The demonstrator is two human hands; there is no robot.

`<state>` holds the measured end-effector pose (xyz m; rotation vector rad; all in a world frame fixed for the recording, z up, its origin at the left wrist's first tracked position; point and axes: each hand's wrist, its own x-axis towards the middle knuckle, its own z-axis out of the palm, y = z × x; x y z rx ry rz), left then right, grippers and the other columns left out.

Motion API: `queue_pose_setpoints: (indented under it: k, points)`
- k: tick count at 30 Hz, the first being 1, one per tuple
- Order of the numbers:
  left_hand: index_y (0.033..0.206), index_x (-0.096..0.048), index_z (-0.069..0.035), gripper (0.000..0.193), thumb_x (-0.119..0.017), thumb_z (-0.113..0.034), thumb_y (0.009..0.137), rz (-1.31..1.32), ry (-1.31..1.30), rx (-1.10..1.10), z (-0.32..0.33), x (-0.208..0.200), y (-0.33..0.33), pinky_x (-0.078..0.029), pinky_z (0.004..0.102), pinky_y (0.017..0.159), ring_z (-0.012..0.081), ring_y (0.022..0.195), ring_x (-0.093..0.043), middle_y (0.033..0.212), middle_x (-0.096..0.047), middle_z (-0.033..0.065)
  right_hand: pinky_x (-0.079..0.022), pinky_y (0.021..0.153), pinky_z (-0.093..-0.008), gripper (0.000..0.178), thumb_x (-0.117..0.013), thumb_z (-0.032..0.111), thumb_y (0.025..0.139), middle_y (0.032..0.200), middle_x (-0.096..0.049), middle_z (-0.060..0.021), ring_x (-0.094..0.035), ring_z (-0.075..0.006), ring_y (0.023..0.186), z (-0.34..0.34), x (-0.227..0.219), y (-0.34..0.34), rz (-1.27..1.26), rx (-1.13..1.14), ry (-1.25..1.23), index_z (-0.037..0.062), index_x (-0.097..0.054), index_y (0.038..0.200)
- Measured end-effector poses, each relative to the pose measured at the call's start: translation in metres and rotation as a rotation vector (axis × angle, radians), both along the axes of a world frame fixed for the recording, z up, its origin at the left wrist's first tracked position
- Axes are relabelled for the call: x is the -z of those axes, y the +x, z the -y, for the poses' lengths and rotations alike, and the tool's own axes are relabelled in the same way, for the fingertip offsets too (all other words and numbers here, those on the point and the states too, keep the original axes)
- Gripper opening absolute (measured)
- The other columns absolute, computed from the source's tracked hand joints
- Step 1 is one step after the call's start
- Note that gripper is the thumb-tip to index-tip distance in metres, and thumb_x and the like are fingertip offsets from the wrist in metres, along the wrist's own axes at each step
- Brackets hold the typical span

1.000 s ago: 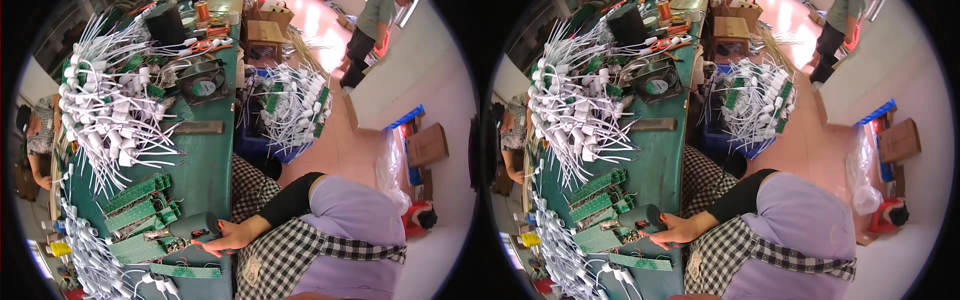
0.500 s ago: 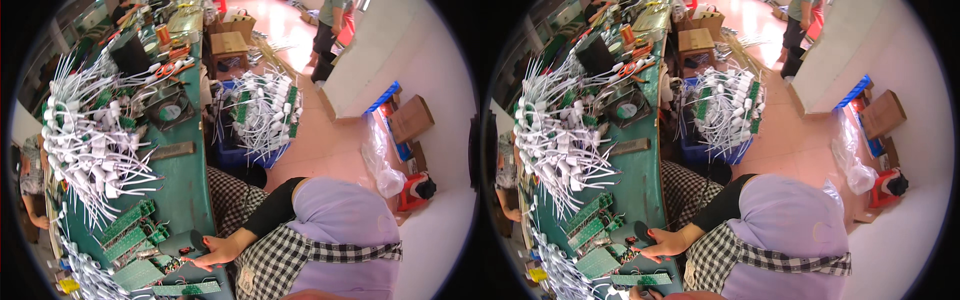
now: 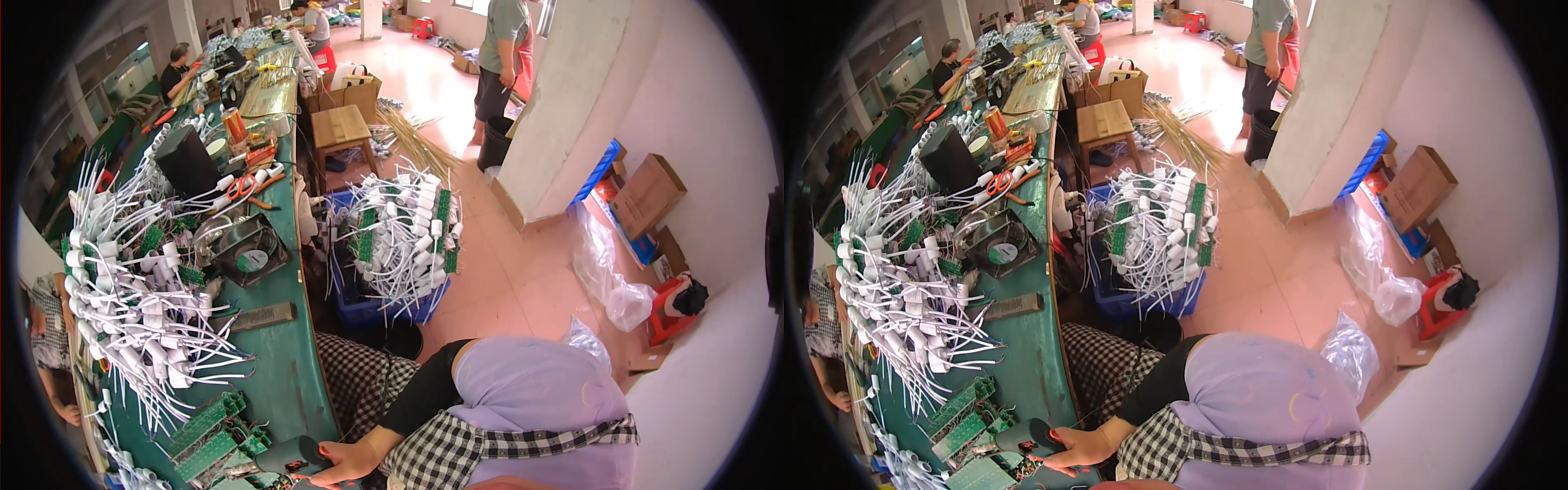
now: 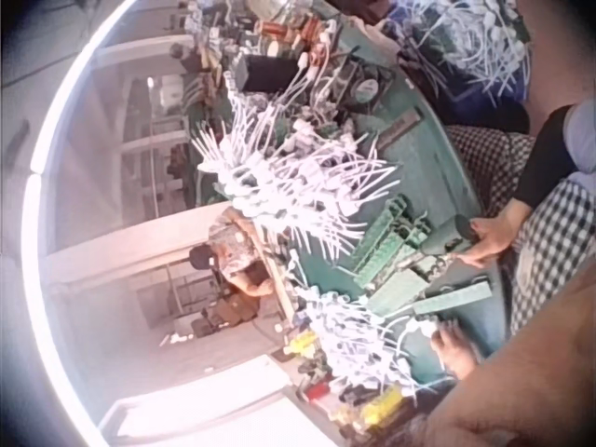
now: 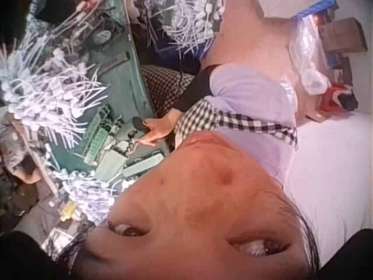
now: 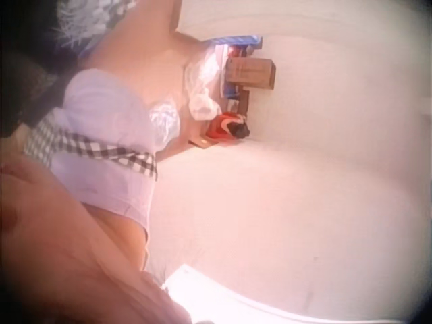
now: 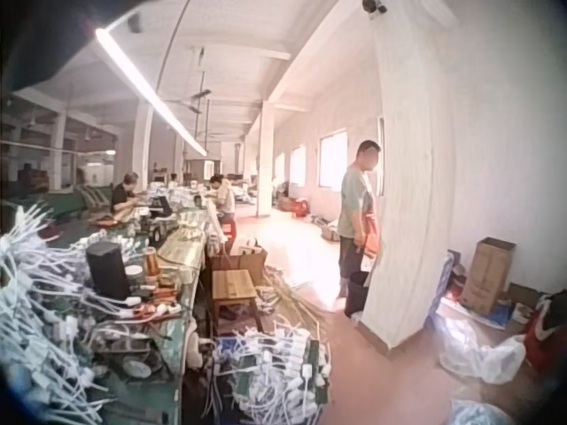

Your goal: Use a glue gun to attach wires to a green circuit board.

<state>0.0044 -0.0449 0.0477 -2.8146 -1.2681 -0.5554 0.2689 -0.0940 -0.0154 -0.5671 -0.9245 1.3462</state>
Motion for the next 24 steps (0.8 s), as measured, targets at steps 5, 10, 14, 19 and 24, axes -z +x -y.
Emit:
queue_pose_setpoints:
  k: [5, 10, 14, 19, 24]
  points:
    - [0.089, -0.059, -0.003, 0.017, -0.068, -0.009, 0.075, -0.065, 0.018, 0.012, 0.009, -0.008, 0.004, -0.048, 0.0432, 0.064, 0.0357, 0.076, -0.057, 0.087, -0.057, 0.0195, -0.037, 0.042, -0.0215, 0.033, -0.050, 0.021, 0.092, 0.056, -0.051, -0.0002, -0.050, -0.0074, 0.048, 0.001, -0.004, 0.004, -0.045, 0.004, 0.013, 0.0018, -0.041, 0.117]
    - [0.088, -0.059, -0.004, 0.015, -0.065, -0.006, 0.075, -0.153, 0.101, 0.010, 0.020, -0.015, 0.015, -0.048, 0.0434, 0.064, 0.0354, 0.075, -0.057, 0.088, -0.057, 0.0190, -0.038, 0.044, -0.0219, 0.029, -0.051, 0.021, 0.091, 0.056, -0.051, 0.0002, -0.050, -0.0072, 0.047, 0.004, -0.012, 0.007, -0.011, 0.003, 0.014, 0.0021, -0.042, 0.112]
    - [0.087, -0.060, -0.007, 0.015, -0.061, -0.004, 0.073, -0.089, 0.084, 0.091, 0.017, -0.029, 0.053, -0.048, 0.0441, 0.065, 0.0342, 0.076, -0.058, 0.088, -0.057, 0.0178, -0.037, 0.042, -0.0219, 0.028, -0.051, 0.021, 0.091, 0.054, -0.051, 0.0008, -0.048, -0.0067, 0.045, 0.002, 0.005, 0.006, -0.041, 0.119, 0.059, 0.0014, -0.044, 0.110]
    - [0.120, -0.047, -0.006, 0.042, -0.060, -0.022, 0.082, -0.156, 0.124, 0.076, -0.017, 0.036, -0.009, -0.046, 0.0468, 0.079, 0.0307, 0.095, -0.054, 0.110, -0.050, 0.0168, -0.035, 0.040, -0.0211, 0.024, -0.053, 0.028, 0.090, 0.057, -0.052, 0.0015, -0.048, -0.0058, 0.048, 0.003, -0.017, 0.010, -0.006, -0.044, -0.168, 0.0054, -0.053, 0.098]
    - [0.089, -0.058, -0.001, 0.010, -0.058, -0.001, 0.080, -0.006, 0.211, -0.015, -0.031, 0.037, 0.016, -0.041, 0.0420, 0.076, 0.0327, 0.087, -0.055, 0.096, -0.057, 0.0165, -0.038, 0.047, -0.0198, 0.036, -0.053, 0.019, 0.091, 0.073, -0.056, -0.0020, -0.050, -0.0060, 0.058, -0.003, 0.004, 0.007, -0.029, -0.093, -0.182, 0.0059, -0.044, 0.123]
